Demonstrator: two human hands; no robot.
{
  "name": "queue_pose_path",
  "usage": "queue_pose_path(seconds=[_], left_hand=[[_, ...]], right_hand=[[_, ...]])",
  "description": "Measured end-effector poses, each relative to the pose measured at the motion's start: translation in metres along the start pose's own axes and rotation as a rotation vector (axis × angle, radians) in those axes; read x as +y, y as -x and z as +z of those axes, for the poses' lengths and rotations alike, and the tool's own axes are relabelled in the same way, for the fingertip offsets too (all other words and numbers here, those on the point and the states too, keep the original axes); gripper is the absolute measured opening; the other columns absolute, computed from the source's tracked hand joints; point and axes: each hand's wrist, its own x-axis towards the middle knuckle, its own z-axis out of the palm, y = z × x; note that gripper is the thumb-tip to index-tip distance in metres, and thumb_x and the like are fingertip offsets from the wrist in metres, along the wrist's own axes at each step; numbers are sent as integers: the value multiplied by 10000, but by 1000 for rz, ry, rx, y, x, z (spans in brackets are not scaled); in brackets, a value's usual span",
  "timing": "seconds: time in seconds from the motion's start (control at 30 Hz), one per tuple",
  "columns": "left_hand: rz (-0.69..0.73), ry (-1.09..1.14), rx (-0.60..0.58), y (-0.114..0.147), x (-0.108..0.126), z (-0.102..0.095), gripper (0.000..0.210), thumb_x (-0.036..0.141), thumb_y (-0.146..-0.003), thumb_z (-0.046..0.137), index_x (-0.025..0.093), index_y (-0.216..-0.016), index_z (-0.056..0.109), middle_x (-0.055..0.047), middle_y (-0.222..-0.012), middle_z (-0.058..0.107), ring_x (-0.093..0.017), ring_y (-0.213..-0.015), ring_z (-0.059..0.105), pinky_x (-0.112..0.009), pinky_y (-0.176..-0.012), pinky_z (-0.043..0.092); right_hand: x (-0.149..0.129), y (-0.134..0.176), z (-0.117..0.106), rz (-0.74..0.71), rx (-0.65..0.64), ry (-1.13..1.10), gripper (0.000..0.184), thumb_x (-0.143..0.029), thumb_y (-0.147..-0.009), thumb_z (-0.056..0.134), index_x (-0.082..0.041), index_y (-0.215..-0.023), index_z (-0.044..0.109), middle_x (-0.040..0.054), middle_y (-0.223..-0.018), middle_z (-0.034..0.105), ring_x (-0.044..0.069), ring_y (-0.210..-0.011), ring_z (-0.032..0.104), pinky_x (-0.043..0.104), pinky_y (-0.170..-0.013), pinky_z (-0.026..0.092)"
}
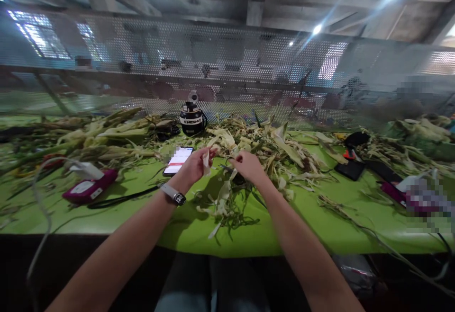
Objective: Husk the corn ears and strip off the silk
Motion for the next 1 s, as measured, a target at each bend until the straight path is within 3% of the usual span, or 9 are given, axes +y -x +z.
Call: queue_pose_path(seconds=[0.1,0.2,0.33,0.43,0.5,0.6,0.73,0.9,1.0], left_hand=[[62,15,-75,6,-9,6,280,64,-660,626,169,-919,597,-58,-1012,698,-149,-905,655,-198,-639,503],[106,-10,-128,12,-18,12,288,128,-689,648,202,-961,590,-47,-1049,691,-163,-1029,627,-234,-776,506],[146,-103,-106,11,-19,11,207,264,-738,652,194,-929,614,-71,-980,704,-183,-945,652,-266,-755,513],[208,-135,92,4,-12,0,212,350,-716,668,179,-816,593,-30,-786,689,-141,-742,650,-237,-652,489],[170,-154,158,0,-7,-5,254,393,-688,678,170,-771,587,-16,-709,664,-127,-684,630,-216,-600,462],[47,-182,37,0,-3,-8,298,430,-665,649,155,-777,618,-39,-722,668,-135,-664,615,-214,-550,443],[-3,-291,-166,6,-6,-8,250,308,-573,712,165,-767,645,-15,-748,665,-130,-679,603,-212,-575,458],[82,-392,-79,11,-8,-7,267,364,-553,781,163,-654,638,13,-649,621,-92,-605,553,-193,-552,419],[115,-419,-93,11,-9,-6,280,408,-574,772,170,-656,651,19,-640,614,-93,-605,546,-198,-556,422]], right_hand=[[-14,4,13,-43,-215,-270,284,-425,-757,607,-176,-627,563,-5,-575,575,120,-528,510,228,-509,373],[-21,6,29,-3,-333,-460,214,-343,-762,570,-173,-633,563,-20,-561,557,105,-479,485,223,-474,387],[-18,5,36,-11,-224,-513,136,-242,-721,573,-172,-609,542,-46,-523,506,82,-459,438,201,-453,364],[-15,4,32,-17,-174,-545,188,-306,-723,598,-177,-608,523,-52,-521,490,78,-448,434,199,-437,360],[-14,4,29,0,-182,-573,217,-334,-721,606,-183,-599,511,-58,-506,476,79,-429,431,205,-429,369],[-16,5,26,62,-185,-599,211,-308,-717,607,-185,-577,508,-64,-470,469,78,-393,419,211,-414,367],[-17,4,24,94,-185,-632,191,-270,-710,601,-180,-563,518,-70,-430,473,69,-364,410,197,-393,342],[-15,2,26,69,-173,-605,187,-259,-711,593,-177,-559,520,-81,-402,458,65,-362,403,187,-392,328],[-13,1,26,78,-185,-589,194,-231,-720,587,-173,-550,514,-80,-408,462,62,-367,410,187,-402,343]])
